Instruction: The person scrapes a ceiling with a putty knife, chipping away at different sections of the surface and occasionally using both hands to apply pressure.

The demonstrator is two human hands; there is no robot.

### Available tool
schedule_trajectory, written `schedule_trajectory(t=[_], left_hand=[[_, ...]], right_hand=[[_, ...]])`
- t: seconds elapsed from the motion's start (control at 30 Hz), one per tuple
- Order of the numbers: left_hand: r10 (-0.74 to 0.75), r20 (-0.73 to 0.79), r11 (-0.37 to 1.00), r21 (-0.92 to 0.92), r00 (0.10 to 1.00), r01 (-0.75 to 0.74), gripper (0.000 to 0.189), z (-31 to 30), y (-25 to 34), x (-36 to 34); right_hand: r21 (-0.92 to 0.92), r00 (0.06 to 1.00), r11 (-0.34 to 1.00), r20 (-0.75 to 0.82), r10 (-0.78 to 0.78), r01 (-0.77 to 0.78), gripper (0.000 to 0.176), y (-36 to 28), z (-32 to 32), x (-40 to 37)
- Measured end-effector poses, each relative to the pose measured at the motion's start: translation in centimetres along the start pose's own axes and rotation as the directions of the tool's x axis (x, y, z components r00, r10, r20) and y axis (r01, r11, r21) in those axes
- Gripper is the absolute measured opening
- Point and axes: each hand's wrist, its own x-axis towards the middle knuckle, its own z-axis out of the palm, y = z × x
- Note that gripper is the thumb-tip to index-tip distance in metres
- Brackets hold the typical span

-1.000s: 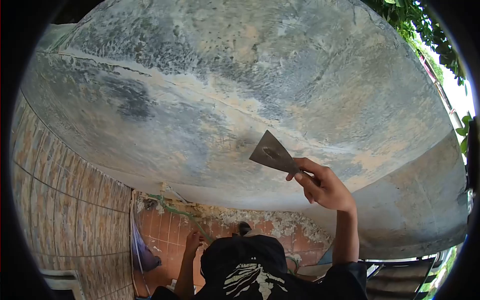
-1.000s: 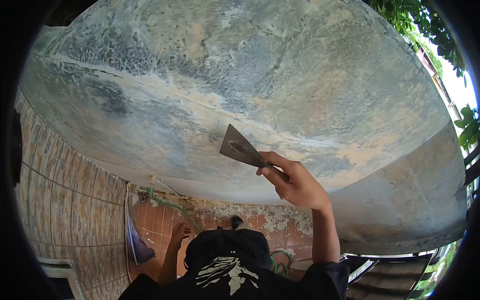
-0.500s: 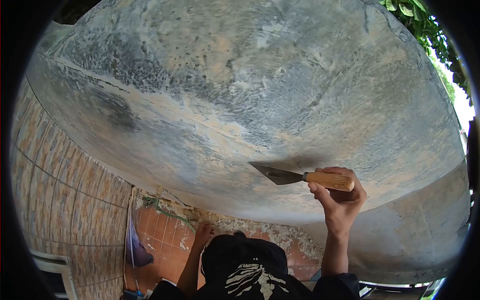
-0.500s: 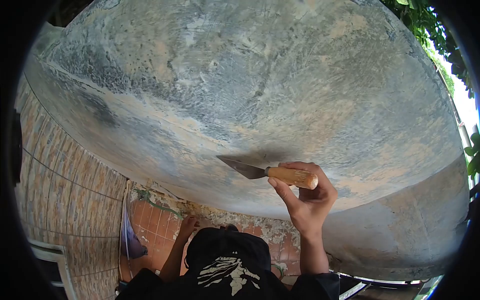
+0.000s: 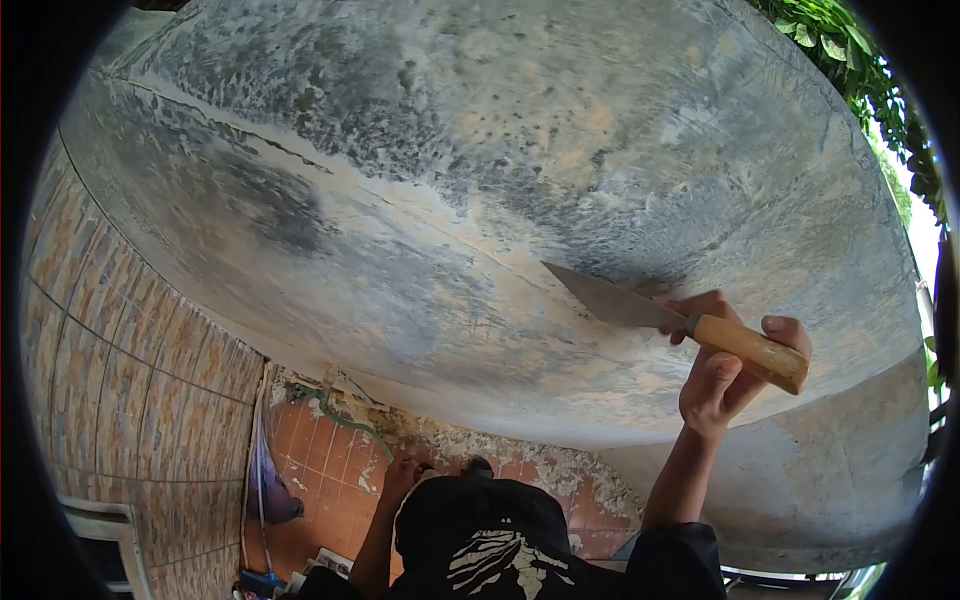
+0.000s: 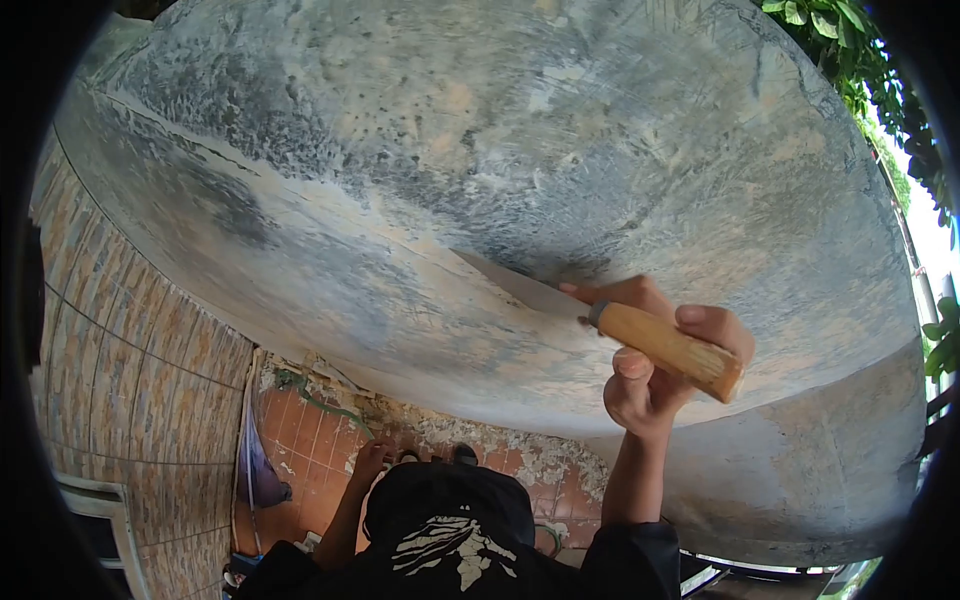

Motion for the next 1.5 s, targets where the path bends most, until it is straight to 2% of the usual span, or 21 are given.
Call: schedule_trajectory(t=[0.07,0.2,0.3,0.43,0.53,0.6,0.67,0.73,0.8,0.83,0.87,0.93,1.0,1.07,1.13,1.17,1.2,1.27,1.33,1.4,1.5], left_hand=[[0.004,-0.031,0.999,-0.046,1.0,-0.005,0.019,-0.8,1.2,-0.8],[-0.011,-0.017,0.999,-0.036,1.0,0.01,0.019,-3.1,0.7,0.7],[-0.032,-0.011,0.998,-0.057,0.999,0.032,0.021,-4.7,0.8,1.6],[-0.043,-0.029,0.999,-0.011,0.999,0.042,0.024,-5.3,1.1,2.3],[-0.051,-0.01,0.999,-0.004,0.999,0.051,0.023,-5.8,0.1,2.3],[-0.055,-0.016,0.998,-0.001,0.998,0.055,0.021,-5.7,-0.7,2.4],[-0.068,0.019,0.998,-0.003,0.998,0.068,0.023,-6.1,-1.4,2.1],[-0.11,0.012,0.994,0.011,0.994,0.109,0.023,-6.5,-1.9,1.4],[-0.129,0.001,0.992,0.009,0.992,0.129,0.024,-6.2,-1.2,1.4],[-0.128,-0.001,0.992,0.017,0.992,0.128,0.024,-6.3,-1.1,0.9],[-0.129,-0.003,0.991,0.031,0.992,0.129,0.024,-6.6,-0.9,0.5],[-0.128,-0.003,0.992,0.017,0.992,0.128,0.024,-7.1,-0.8,0.4],[-0.116,-0.004,0.993,-0.013,0.993,0.116,0.024,-7.0,-0.3,0.6],[-0.123,-0.03,0.992,0.025,0.992,0.124,0.023,-7.1,-0.1,0.3],[-0.1,-0.024,0.995,-0.001,0.995,0.1,0.023,-7.4,-0.4,0.5],[-0.079,-0.016,0.996,-0.031,0.997,0.079,0.023,-7.5,-0.8,0.3],[-0.079,-0.015,0.996,-0.031,0.997,0.079,0.023,-7.4,-1.1,0.1],[-0.15,-0.028,0.989,0.009,0.988,0.15,0.023,-7.4,-1.3,0.3],[-0.122,-0.017,0.993,-0.001,0.992,0.122,0.024,-7.7,-1.7,0.3],[-0.101,-0.001,0.995,-0.02,0.995,0.101,0.024,-7.5,-2.5,-0.3],[-0.169,-0.045,0.985,-0.022,0.985,0.168,0.025,-7.3,-2.4,0.1]], right_hand=[[-0.096,0.976,0.973,-0.047,-0.214,0.209,0.045,0.2,0.5,2.1],[0.216,0.985,0.97,-0.158,-0.075,0.108,0.047,-1.7,2.1,3.1],[-0.279,0.94,0.947,-0.251,-0.231,0.159,0.048,-2.0,1.8,3.3],[-0.427,0.965,0.888,-0.114,-0.237,0.168,0.052,-3.0,1.0,3.0],[-0.108,0.963,0.992,-0.255,-0.088,0.063,0.049,-3.0,1.2,3.2],[-0.482,0.96,0.861,-0.126,-0.251,0.162,0.047,-3.6,1.1,3.2],[0.171,0.976,0.983,-0.214,-0.033,0.07,0.046,-4.1,1.6,4.1],[0.163,0.952,0.986,-0.306,0.029,0.022,0.048,-3.1,2.0,3.4],[-0.236,0.968,0.969,-0.214,-0.128,0.076,0.05,-2.5,1.3,2.9],[-0.155,0.97,0.985,-0.213,-0.113,0.081,0.053,-2.7,1.3,3.3],[0.164,0.956,0.987,-0.288,0.051,-0.004,0.053,-3.6,1.4,3.2],[0.186,0.96,0.982,-0.28,0.024,0.029,0.049,-3.3,0.8,3.8],[-0.381,0.974,0.924,-0.199,-0.108,0.025,0.046,-2.1,0.4,2.7],[-0.364,0.979,0.93,-0.173,-0.11,0.04,0.045,-2.2,0.1,2.5],[0.309,0.939,0.951,-0.332,0.093,0.015,0.048,-3.7,1.3,3.8],[0.293,0.937,0.956,-0.333,0.108,-0.006,0.051,-3.6,1.7,3.7],[-0.031,0.931,0.999,-0.365,-0.03,0.02,0.049,-1.3,0.3,2.4],[-0.25,0.96,0.966,-0.25,-0.129,0.064,0.048,-0.9,0.6,1.4],[0.259,0.967,0.966,-0.243,0.078,-0.012,0.048,-3.6,0.6,2.5],[0.257,0.95,0.966,-0.298,0.091,-0.012,0.049,-2.7,-0.1,2.0],[-0.117,0.959,0.993,-0.28,-0.043,0.011,0.046,-1.1,-0.1,0.9]])
